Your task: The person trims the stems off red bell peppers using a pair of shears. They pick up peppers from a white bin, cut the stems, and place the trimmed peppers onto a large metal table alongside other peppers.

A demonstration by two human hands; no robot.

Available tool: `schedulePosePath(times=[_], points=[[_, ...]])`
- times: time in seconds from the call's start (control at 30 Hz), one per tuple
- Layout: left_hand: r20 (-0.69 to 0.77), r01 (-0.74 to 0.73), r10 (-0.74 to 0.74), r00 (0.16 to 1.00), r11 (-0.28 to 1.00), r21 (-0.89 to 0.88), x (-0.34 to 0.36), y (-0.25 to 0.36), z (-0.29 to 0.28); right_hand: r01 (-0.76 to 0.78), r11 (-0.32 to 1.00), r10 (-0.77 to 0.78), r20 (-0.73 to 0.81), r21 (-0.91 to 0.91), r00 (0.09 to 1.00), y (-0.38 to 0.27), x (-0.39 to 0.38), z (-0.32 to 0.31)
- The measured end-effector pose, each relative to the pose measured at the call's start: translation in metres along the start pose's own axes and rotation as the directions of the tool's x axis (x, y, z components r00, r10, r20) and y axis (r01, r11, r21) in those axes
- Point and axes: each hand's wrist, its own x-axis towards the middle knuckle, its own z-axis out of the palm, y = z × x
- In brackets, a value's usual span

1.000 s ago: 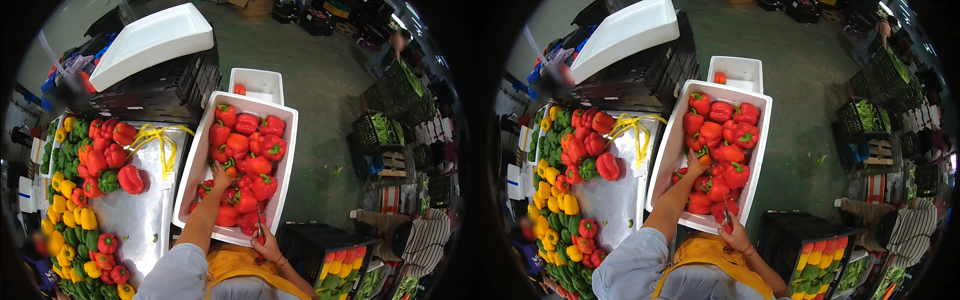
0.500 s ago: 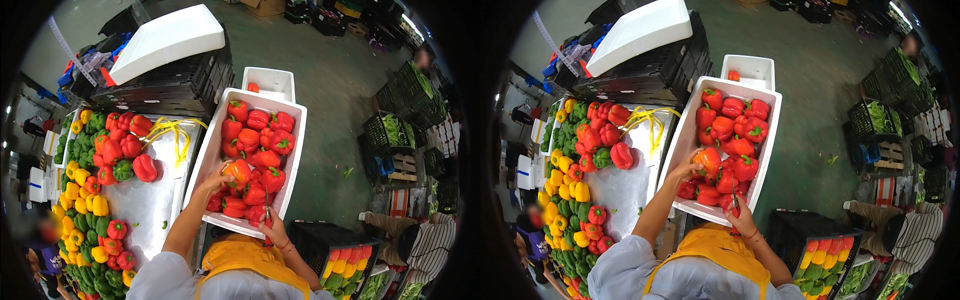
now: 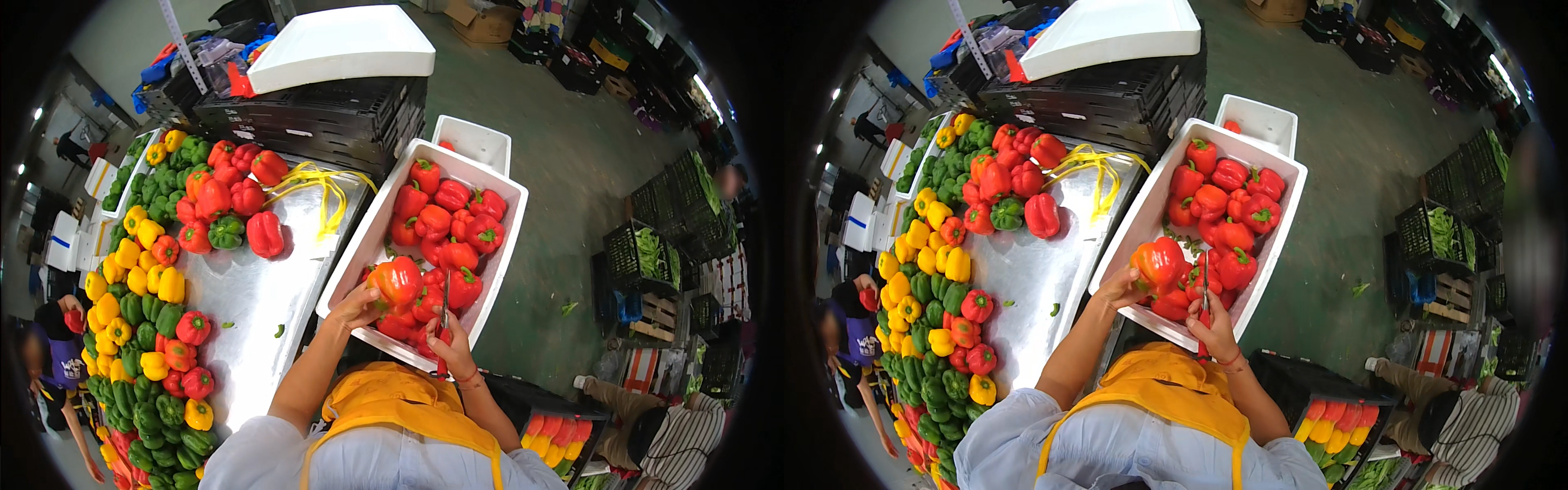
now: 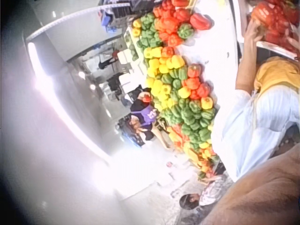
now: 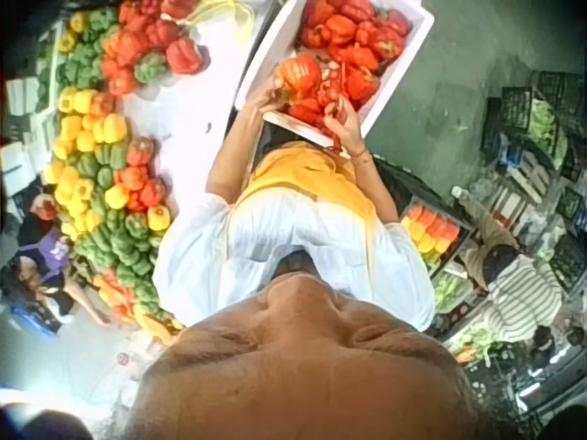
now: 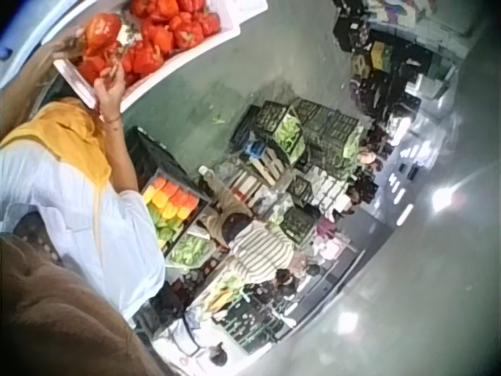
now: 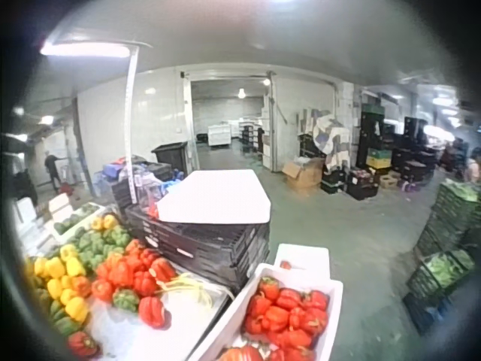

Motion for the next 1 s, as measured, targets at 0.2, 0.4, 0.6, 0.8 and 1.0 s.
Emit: schedulePosePath(times=[0.2,0.4,0.6,0.8,1.0], points=[[-0.024,-0.121,0.222,0.975,0.616,0.778,-0.023,0.029,0.018,0.15,0.756,-0.129,0.079,-0.637,0.988,-0.013,-0.007,-0.004],[0.197,-0.24,0.413,0.889,0.055,0.969,-0.033,0.033,0.024,0.117,0.497,-0.094,0.081,-0.86,0.992,-0.027,-0.005,0.01],[0.277,-0.285,0.381,0.882,-0.037,0.958,-0.043,0.044,0.044,0.171,0.304,-0.163,0.126,-0.937,0.979,-0.027,0.002,0.009],[0.302,-0.281,0.354,0.885,-0.111,0.953,-0.05,0.051,0.052,0.236,0.256,-0.158,0.2,-0.937,0.967,-0.035,0.007,0.009],[0.347,-0.286,0.331,0.878,-0.218,0.933,-0.051,0.052,0.057,0.262,0.282,-0.125,0.235,-0.923,0.964,-0.029,0.008,0.008]])
